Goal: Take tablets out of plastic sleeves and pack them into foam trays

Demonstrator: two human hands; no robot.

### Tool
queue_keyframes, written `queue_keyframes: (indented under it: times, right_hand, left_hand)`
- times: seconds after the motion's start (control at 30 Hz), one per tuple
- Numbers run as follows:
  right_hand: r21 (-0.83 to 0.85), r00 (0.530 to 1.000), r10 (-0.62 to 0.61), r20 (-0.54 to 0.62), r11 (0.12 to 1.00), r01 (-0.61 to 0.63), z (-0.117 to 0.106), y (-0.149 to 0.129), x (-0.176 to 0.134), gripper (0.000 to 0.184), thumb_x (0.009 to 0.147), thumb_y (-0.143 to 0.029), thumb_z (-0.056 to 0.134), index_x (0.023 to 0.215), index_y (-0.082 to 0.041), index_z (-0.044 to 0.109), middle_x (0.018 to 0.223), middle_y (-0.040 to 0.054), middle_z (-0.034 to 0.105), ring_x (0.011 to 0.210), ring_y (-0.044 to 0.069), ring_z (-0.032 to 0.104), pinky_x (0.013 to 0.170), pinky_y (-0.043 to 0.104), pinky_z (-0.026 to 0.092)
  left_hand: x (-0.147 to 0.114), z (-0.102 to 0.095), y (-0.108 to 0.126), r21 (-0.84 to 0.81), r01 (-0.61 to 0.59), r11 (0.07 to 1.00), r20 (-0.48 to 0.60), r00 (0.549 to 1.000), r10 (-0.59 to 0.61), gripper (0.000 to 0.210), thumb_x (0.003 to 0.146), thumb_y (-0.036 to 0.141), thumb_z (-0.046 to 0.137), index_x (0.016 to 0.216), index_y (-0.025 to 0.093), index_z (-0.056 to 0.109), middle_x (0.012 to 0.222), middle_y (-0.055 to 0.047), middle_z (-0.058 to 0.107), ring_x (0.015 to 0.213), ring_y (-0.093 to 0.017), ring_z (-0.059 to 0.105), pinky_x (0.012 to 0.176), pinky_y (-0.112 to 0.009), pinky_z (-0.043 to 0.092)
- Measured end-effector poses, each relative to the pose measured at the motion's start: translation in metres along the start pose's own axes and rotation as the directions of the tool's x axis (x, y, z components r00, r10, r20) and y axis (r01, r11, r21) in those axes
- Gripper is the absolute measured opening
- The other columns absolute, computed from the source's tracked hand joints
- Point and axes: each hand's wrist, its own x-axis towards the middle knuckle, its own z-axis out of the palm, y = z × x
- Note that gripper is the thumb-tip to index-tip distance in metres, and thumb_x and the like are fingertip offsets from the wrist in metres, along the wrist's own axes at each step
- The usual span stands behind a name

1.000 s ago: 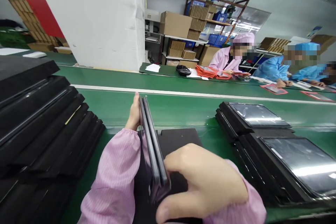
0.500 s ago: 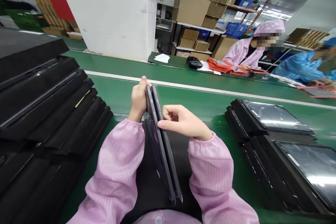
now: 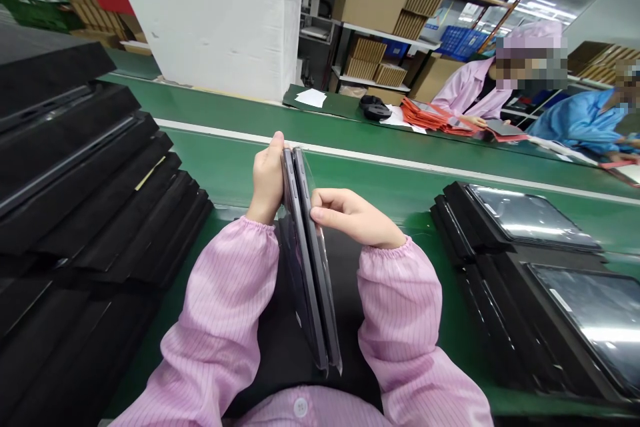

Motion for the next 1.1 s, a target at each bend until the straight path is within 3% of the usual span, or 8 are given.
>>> queue_keyframes:
  times: [0.2, 0.53, 0.67, 0.77, 0.87, 1.0, 1.1]
  right_hand:
    - [0.045, 0.996, -0.033, 0.086, 0.999, 0.029, -0.006, 0.004, 0.000, 0.026, 0.095, -0.033, 0.056, 0.077, -0.014, 0.053, 0.072, -0.0009, 0.057, 0.069, 0.010, 0.054, 0.070, 0.025, 0.045]
    - [0.070, 0.998, 0.013, 0.058, 0.997, -0.017, -0.006, 0.003, -0.002, 0.024, 0.092, -0.028, 0.057, 0.072, -0.015, 0.052, 0.069, -0.0011, 0.059, 0.067, 0.011, 0.056, 0.069, 0.026, 0.046]
    - [0.031, 0.995, -0.022, -0.096, 0.999, 0.025, 0.001, -0.002, -0.002, 0.025, 0.089, -0.034, 0.062, 0.075, -0.018, 0.049, 0.066, -0.0037, 0.057, 0.063, 0.011, 0.054, 0.064, 0.025, 0.043]
    - [0.039, 0.971, -0.074, -0.226, 0.996, 0.085, 0.006, -0.007, -0.005, 0.029, 0.083, -0.030, 0.071, 0.081, -0.020, 0.044, 0.065, -0.0075, 0.051, 0.058, 0.008, 0.048, 0.059, 0.021, 0.039]
    - [0.079, 0.977, -0.097, -0.191, 0.990, 0.113, 0.006, -0.014, -0.014, 0.032, 0.081, -0.024, 0.073, 0.090, -0.021, 0.042, 0.068, -0.0079, 0.051, 0.060, 0.008, 0.048, 0.061, 0.021, 0.039]
    - [-0.007, 0.979, -0.112, -0.172, 0.994, 0.113, 0.007, -0.026, -0.028, 0.051, 0.080, -0.018, 0.072, 0.119, -0.024, 0.039, 0.076, -0.0065, 0.055, 0.068, 0.010, 0.054, 0.071, 0.026, 0.045]
    - [-0.108, 0.975, -0.112, -0.190, 0.990, 0.093, 0.008, -0.036, -0.038, 0.066, 0.081, -0.015, 0.070, 0.135, -0.023, 0.033, 0.080, -0.0046, 0.055, 0.074, 0.012, 0.056, 0.076, 0.029, 0.047]
  left_hand:
    - [-0.002, 0.002, 0.002, -0.012, 0.009, 1.000, 0.004, 1.000, -0.008, 0.051, 0.093, 0.045, 0.044, 0.050, 0.020, 0.048, 0.045, 0.001, 0.046, 0.041, -0.010, 0.039, 0.045, -0.024, 0.034]
    - [-0.003, 0.001, 0.001, 0.016, -0.013, 1.000, 0.005, 1.000, 0.013, 0.051, 0.093, 0.049, 0.045, 0.051, 0.021, 0.048, 0.047, 0.001, 0.049, 0.041, -0.010, 0.042, 0.045, -0.025, 0.036]
    - [-0.007, 0.005, 0.007, 0.012, -0.031, 0.999, 0.029, 0.999, 0.031, 0.053, 0.092, 0.055, 0.045, 0.052, 0.021, 0.049, 0.047, 0.001, 0.048, 0.043, -0.011, 0.043, 0.046, -0.025, 0.037]
    - [-0.016, 0.008, 0.016, 0.047, -0.069, 0.996, 0.113, 0.992, 0.064, 0.059, 0.088, 0.068, 0.042, 0.056, 0.020, 0.054, 0.050, 0.000, 0.049, 0.044, -0.012, 0.046, 0.046, -0.026, 0.037]
    - [-0.027, 0.007, 0.025, 0.108, -0.154, 0.982, 0.243, 0.962, 0.124, 0.064, 0.084, 0.076, 0.037, 0.063, 0.020, 0.061, 0.054, -0.002, 0.053, 0.046, -0.014, 0.048, 0.047, -0.028, 0.036]
    - [-0.039, 0.004, 0.038, 0.191, -0.326, 0.926, 0.362, 0.900, 0.242, 0.063, 0.091, 0.069, 0.029, 0.071, 0.020, 0.064, 0.065, -0.005, 0.061, 0.058, -0.017, 0.054, 0.057, -0.029, 0.040]
    - [-0.045, 0.003, 0.050, 0.225, -0.330, 0.917, 0.464, 0.864, 0.197, 0.058, 0.096, 0.060, 0.023, 0.079, 0.020, 0.061, 0.072, -0.004, 0.060, 0.065, -0.018, 0.054, 0.064, -0.030, 0.041]
